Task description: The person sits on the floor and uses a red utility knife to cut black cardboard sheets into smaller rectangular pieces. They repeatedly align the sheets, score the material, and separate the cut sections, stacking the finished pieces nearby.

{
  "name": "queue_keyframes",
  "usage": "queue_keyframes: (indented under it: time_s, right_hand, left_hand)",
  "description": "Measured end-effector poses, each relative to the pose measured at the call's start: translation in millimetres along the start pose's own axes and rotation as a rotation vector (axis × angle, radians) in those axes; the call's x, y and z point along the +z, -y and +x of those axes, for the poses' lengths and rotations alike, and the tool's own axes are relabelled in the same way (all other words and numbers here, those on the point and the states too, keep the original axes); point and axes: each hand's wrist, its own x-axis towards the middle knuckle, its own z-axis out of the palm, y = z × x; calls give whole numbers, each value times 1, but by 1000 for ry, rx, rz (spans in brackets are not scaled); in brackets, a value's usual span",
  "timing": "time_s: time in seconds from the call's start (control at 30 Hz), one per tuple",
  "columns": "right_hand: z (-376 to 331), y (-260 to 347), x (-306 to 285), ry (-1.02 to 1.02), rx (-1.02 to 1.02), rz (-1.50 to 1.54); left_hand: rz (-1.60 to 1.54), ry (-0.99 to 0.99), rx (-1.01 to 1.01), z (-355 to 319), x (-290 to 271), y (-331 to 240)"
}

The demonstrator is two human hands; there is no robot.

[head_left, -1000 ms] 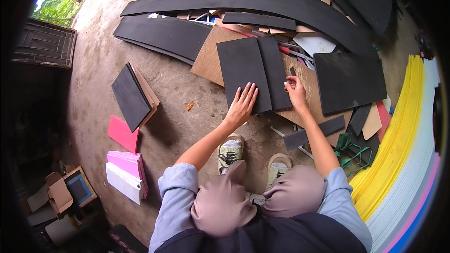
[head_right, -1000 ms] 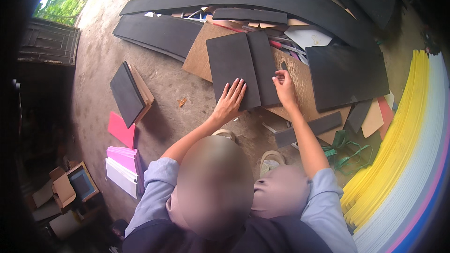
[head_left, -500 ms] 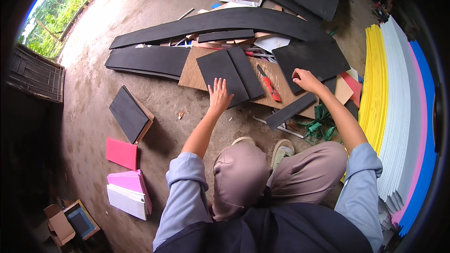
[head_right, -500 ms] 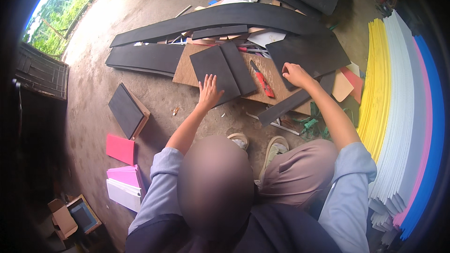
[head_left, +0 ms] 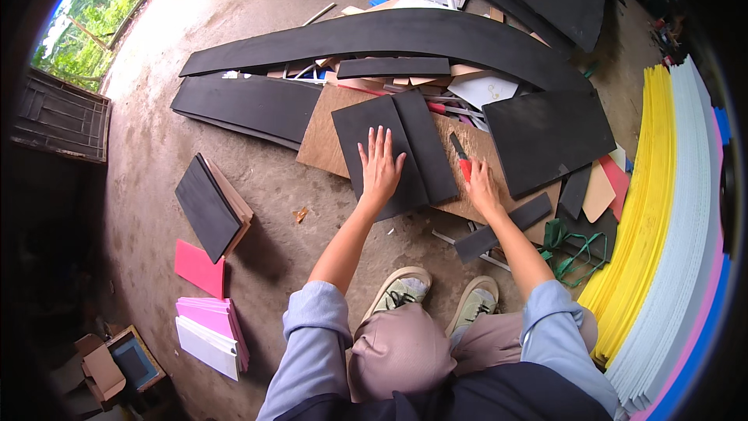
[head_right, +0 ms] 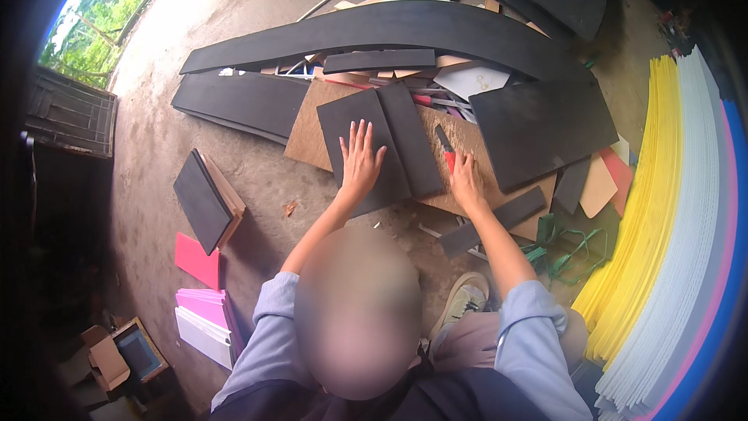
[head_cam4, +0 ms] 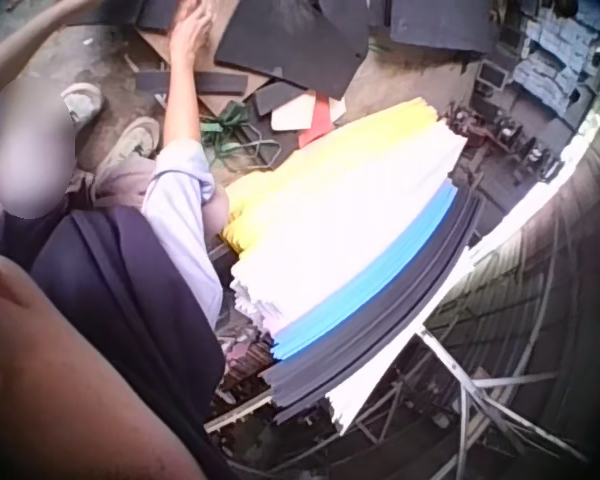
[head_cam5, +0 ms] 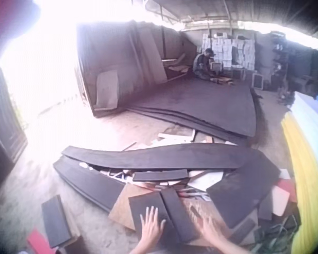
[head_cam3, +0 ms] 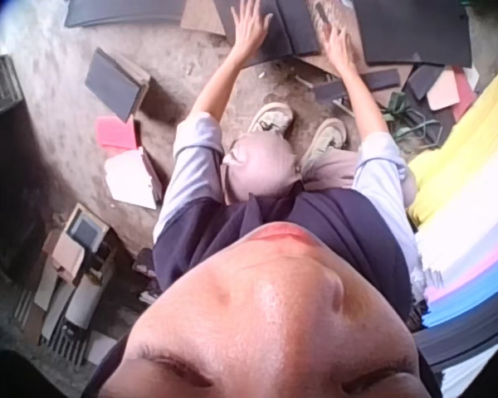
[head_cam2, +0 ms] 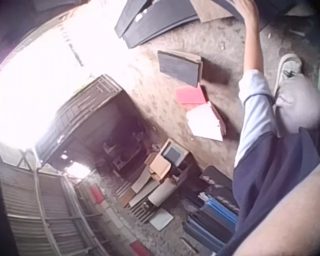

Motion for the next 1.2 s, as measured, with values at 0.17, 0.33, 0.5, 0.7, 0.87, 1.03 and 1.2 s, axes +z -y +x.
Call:
queue_keyframes:
  time_s: [0.17,0.33,0.5,0.7,0.87,1.03,1.2]
  right_hand:
    - [10,-4,8,23,182,102]
    - [29,-7,5,-61,314,558]
    - [68,73,8,-1,96,372]
    - [124,114,29,20,-42,-30]
    - [145,123,38,63,-48,9]
    - [157,127,33,139,-15,50]
    - [142,134,19,249,108,36]
  left_hand:
    - [235,-2,-6,15,23,8]
    - [201,44,-47,19,22,-2]
    - [189,46,-66,22,19,-2]
    - [177,79,-71,23,21,-3]
    - [181,81,-74,21,20,1]
    - [169,78,-75,20,19,-1]
    - [143,77,-80,19,21,-1]
